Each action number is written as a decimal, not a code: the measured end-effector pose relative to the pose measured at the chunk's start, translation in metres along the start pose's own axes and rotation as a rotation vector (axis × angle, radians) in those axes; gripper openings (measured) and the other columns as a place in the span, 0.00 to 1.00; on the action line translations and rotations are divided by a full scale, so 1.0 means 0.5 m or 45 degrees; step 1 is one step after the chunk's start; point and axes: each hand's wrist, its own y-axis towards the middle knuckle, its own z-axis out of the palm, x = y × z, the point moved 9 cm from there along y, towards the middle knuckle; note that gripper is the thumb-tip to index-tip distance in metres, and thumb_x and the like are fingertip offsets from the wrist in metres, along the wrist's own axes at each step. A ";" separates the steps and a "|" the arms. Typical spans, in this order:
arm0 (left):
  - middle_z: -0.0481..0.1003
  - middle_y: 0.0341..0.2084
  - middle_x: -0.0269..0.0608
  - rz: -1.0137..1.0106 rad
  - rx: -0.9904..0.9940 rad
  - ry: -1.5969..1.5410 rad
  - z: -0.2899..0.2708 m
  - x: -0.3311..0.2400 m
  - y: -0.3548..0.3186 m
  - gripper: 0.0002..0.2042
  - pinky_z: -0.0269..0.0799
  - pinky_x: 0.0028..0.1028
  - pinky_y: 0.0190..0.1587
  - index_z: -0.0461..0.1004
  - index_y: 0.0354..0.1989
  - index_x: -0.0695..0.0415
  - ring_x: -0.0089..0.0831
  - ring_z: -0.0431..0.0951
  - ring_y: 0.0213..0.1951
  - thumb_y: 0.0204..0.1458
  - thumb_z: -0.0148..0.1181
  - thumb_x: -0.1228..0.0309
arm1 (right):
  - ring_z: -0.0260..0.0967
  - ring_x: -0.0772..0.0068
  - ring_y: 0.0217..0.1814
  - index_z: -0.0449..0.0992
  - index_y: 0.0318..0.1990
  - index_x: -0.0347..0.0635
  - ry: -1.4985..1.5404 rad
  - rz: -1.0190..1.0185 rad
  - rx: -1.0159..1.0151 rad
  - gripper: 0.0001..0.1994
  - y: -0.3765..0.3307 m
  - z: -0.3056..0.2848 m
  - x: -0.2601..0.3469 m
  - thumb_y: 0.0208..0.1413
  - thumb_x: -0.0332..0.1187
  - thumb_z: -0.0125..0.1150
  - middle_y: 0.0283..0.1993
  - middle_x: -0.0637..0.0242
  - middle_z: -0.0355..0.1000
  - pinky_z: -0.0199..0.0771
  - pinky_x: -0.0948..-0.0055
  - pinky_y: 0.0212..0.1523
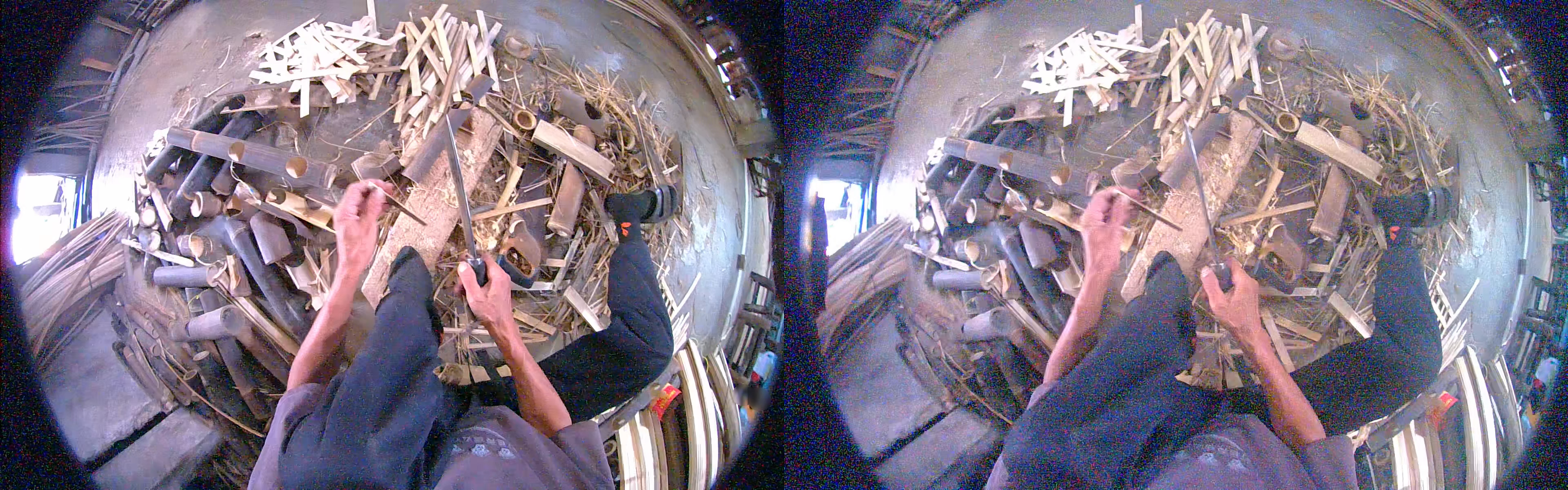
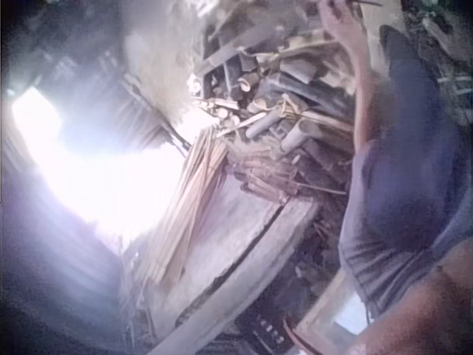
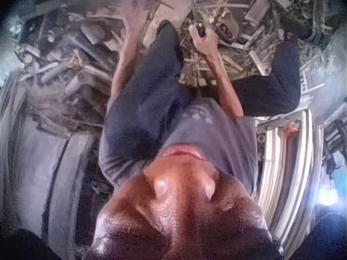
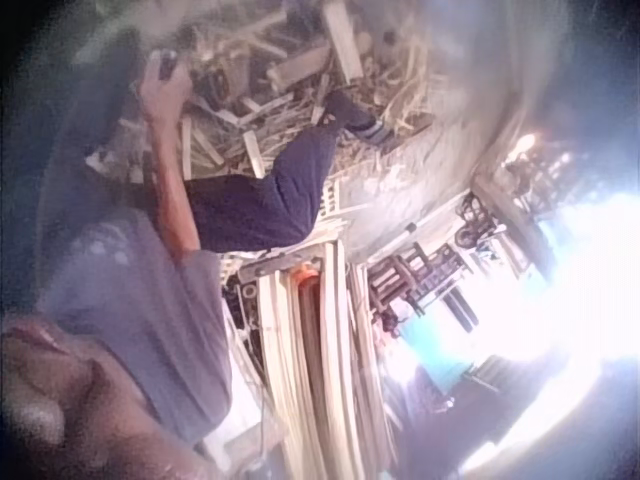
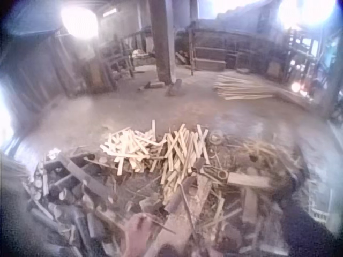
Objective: The person sits on the floor and uses a knife to split bamboo pieces into thin strips. They repeatedly pick up bamboo segments, split them, and set the resulting strips aside.
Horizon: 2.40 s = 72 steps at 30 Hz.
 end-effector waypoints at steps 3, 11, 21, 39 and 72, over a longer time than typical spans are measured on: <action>0.77 0.33 0.31 -0.119 0.014 -0.058 0.045 0.055 -0.029 0.08 0.70 0.20 0.40 0.75 0.41 0.61 0.17 0.73 0.36 0.55 0.60 0.72 | 0.70 0.76 0.24 0.66 0.59 0.38 0.166 -0.081 0.047 0.23 -0.010 -0.002 0.105 0.56 0.33 0.54 0.25 0.64 0.72 0.72 0.73 0.27; 0.78 0.35 0.43 0.170 0.245 0.356 0.112 0.048 -0.049 0.06 0.73 0.30 0.40 0.73 0.40 0.58 0.33 0.78 0.36 0.55 0.57 0.73 | 0.61 0.82 0.21 0.56 0.68 0.47 0.218 0.005 0.291 0.27 -0.005 0.028 0.143 0.61 0.32 0.48 0.23 0.73 0.64 0.69 0.77 0.23; 0.75 0.30 0.55 0.098 0.656 0.549 0.162 0.011 -0.091 0.10 0.71 0.40 0.35 0.73 0.41 0.61 0.54 0.76 0.35 0.58 0.53 0.68 | 0.60 0.81 0.15 0.61 0.33 0.42 0.424 0.279 0.378 0.22 -0.007 0.058 0.129 0.65 0.54 0.41 0.21 0.70 0.62 0.62 0.78 0.15; 0.76 0.35 0.55 0.103 0.871 0.456 0.176 -0.030 -0.082 0.11 0.71 0.38 0.39 0.72 0.46 0.57 0.53 0.77 0.38 0.59 0.51 0.68 | 0.58 0.83 0.18 0.61 0.63 0.46 0.263 0.339 0.410 0.25 -0.021 0.044 0.142 0.66 0.51 0.40 0.22 0.74 0.61 0.62 0.80 0.18; 0.71 0.22 0.55 0.205 0.185 0.633 0.131 -0.038 -0.106 0.14 0.66 0.40 0.27 0.71 0.29 0.63 0.52 0.71 0.23 0.58 0.54 0.63 | 0.70 0.33 0.38 0.71 0.43 0.41 -0.335 -0.159 0.057 0.17 0.030 0.075 0.069 0.64 0.45 0.44 0.33 0.39 0.72 0.69 0.46 0.37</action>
